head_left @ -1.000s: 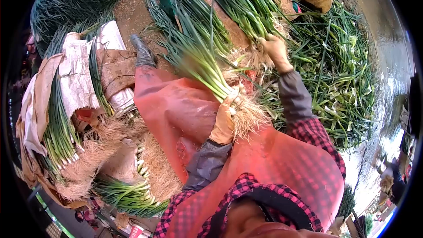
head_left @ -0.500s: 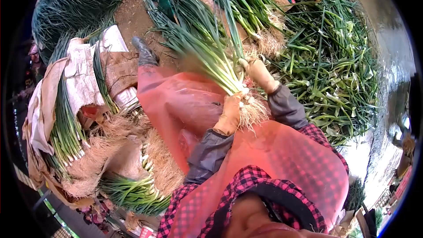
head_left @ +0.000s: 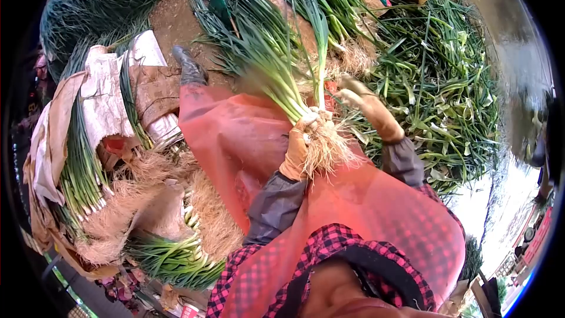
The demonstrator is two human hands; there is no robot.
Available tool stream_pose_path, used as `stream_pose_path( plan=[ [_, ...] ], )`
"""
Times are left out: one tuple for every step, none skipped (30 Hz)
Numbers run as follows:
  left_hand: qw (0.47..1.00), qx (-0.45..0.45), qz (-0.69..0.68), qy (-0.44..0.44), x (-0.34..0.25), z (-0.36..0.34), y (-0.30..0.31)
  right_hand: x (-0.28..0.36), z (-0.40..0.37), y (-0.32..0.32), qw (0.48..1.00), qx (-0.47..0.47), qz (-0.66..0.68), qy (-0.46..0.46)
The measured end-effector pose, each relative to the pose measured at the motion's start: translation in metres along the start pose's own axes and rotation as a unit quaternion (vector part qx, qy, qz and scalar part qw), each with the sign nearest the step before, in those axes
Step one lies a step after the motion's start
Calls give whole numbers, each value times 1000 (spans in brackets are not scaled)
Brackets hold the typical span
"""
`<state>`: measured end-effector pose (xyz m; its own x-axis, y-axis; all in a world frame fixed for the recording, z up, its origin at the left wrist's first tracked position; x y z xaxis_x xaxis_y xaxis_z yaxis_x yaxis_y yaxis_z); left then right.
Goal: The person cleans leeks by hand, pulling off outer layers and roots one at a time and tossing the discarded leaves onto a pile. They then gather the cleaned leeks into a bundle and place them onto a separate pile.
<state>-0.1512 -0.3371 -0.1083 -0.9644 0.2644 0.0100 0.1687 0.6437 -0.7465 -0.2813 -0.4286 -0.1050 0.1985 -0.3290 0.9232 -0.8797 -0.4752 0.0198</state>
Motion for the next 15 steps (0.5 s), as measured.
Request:
stream_pose_path(
  plan=[
    [1000, 17, -1, 19, 1, -1, 1, -3, 12, -25, 984, 105, 145, 12],
    [1000, 18, 0, 13, -2, 0, 7, -2, 23, -45, 935, 209, 285, 25],
    [994, 15, 105, -34, -9, 1, 15, 3, 29, -56, 964, 164, 211, -15],
    [975, 7, 208, -79, -15, -1, 23, 12, 30, -61, 982, 118, 136, -58],
    [998, 17, 47, -24, -12, 1, 23, 30, 26, -65, 989, 134, 9, -55],
    [999, 35, 25, 4, -10, -2, 18, 24, 30, -74, 989, 138, 6, 51],
    [1000, 12, 14, -6, -10, -2, 21, 27, 30, -73, 987, 157, -23, 29],
    [1000, -11, 4, -14, -8, -2, 24, 36, 28, -71, 983, 175, -51, 8],
    [1000, -11, 4, -11, -6, -3, 21, 41, 35, -62, 989, 144, -26, 25],
    [998, -11, 50, -22, -7, -4, 15, 45, 49, -49, 992, 114, -2, 45],
    [995, -10, 95, -34, -8, -3, 11, 6, 80, -25, 975, 26, -135, 176],
    [995, -9, 93, -35, -8, -2, 11, 1, 90, -27, 975, 27, -136, 176],
    [998, 42, 51, -5, -5, -2, 7, -19, 99, -39, 993, 99, 61, 9],
    [996, 90, 10, 26, -3, -2, 2, -40, 103, -54, 940, 162, 258, -157],
    [998, 50, 23, 21, -3, -3, 1, -91, 125, -77, 812, 244, 482, -221]
  ],
)
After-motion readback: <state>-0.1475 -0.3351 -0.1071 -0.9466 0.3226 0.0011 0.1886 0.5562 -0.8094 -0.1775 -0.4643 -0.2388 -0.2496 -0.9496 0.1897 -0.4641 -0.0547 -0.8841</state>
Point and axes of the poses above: each hand's wrist, its own z-axis towards the middle knuckle, its own y-axis out of the back of the hand, x = y × z, the point moved 6 cm from there along z, towards the middle knuckle, and after that the axes turned 1 degree about -z, right-handed, at the moved point
